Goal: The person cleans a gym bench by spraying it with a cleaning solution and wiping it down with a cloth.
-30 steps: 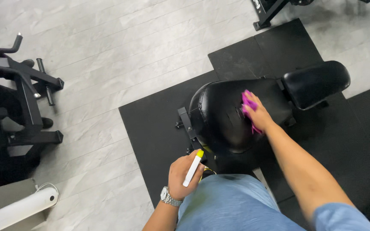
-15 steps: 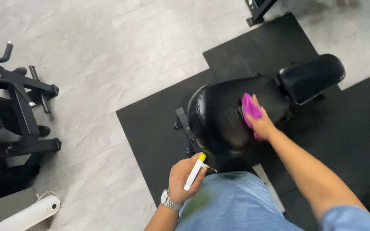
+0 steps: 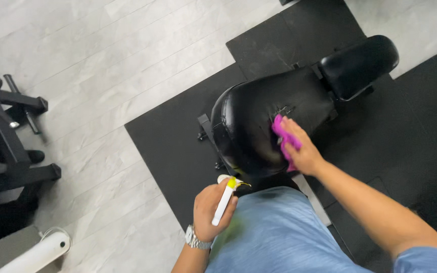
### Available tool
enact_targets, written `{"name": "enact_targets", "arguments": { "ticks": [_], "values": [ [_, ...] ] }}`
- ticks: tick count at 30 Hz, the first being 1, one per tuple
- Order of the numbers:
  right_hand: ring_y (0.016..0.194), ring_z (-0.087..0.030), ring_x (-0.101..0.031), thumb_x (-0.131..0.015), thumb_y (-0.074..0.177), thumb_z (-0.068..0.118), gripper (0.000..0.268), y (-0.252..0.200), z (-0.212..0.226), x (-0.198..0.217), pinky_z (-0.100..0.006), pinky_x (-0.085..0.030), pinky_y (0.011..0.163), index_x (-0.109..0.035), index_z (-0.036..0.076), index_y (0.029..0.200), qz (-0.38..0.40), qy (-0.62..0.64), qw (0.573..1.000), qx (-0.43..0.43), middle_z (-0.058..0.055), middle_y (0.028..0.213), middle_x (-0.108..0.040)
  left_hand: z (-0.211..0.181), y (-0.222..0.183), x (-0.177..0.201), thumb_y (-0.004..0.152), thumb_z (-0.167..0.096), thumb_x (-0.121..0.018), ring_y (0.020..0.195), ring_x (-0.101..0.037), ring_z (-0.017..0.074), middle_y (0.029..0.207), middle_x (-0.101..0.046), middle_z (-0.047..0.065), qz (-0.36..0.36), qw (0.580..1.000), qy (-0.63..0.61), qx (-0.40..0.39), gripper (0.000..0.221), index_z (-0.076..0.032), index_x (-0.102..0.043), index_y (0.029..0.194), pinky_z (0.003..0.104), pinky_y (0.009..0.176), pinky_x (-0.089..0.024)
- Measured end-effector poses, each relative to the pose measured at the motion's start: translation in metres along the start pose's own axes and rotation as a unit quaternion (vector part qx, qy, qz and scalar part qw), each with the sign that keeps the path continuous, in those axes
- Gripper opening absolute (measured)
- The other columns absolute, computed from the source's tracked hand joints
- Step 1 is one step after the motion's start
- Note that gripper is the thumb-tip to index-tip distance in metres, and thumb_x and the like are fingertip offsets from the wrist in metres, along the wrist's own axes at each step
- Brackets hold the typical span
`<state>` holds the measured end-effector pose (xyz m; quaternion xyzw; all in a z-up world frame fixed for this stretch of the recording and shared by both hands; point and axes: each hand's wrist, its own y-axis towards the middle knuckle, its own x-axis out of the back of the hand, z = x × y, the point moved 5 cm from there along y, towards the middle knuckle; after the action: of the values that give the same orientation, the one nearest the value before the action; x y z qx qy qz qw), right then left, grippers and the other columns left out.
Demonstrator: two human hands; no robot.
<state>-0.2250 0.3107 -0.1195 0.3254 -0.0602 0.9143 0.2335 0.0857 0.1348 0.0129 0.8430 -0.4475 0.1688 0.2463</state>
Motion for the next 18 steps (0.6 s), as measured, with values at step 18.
{"name": "enact_targets", "arguments": {
  "ticks": [18],
  "values": [
    [0.172, -0.043, -0.032, -0.056, 0.109, 0.025, 0.06, -0.001, 0.009, 0.003, -0.057, -0.02, 0.143, -0.053, 0.008, 0.167, 0.001, 0.062, 0.997, 0.038, -0.022, 0.18, -0.042, -0.008, 0.0, -0.017, 0.111, -0.03, -0.055, 0.065, -0.063, 0.0178, 0.083, -0.07, -0.004, 0.031, 0.998, -0.016, 0.043, 0.029, -0.01, -0.076, 0.112, 0.035, 0.064, -0.052]
  ]
}}
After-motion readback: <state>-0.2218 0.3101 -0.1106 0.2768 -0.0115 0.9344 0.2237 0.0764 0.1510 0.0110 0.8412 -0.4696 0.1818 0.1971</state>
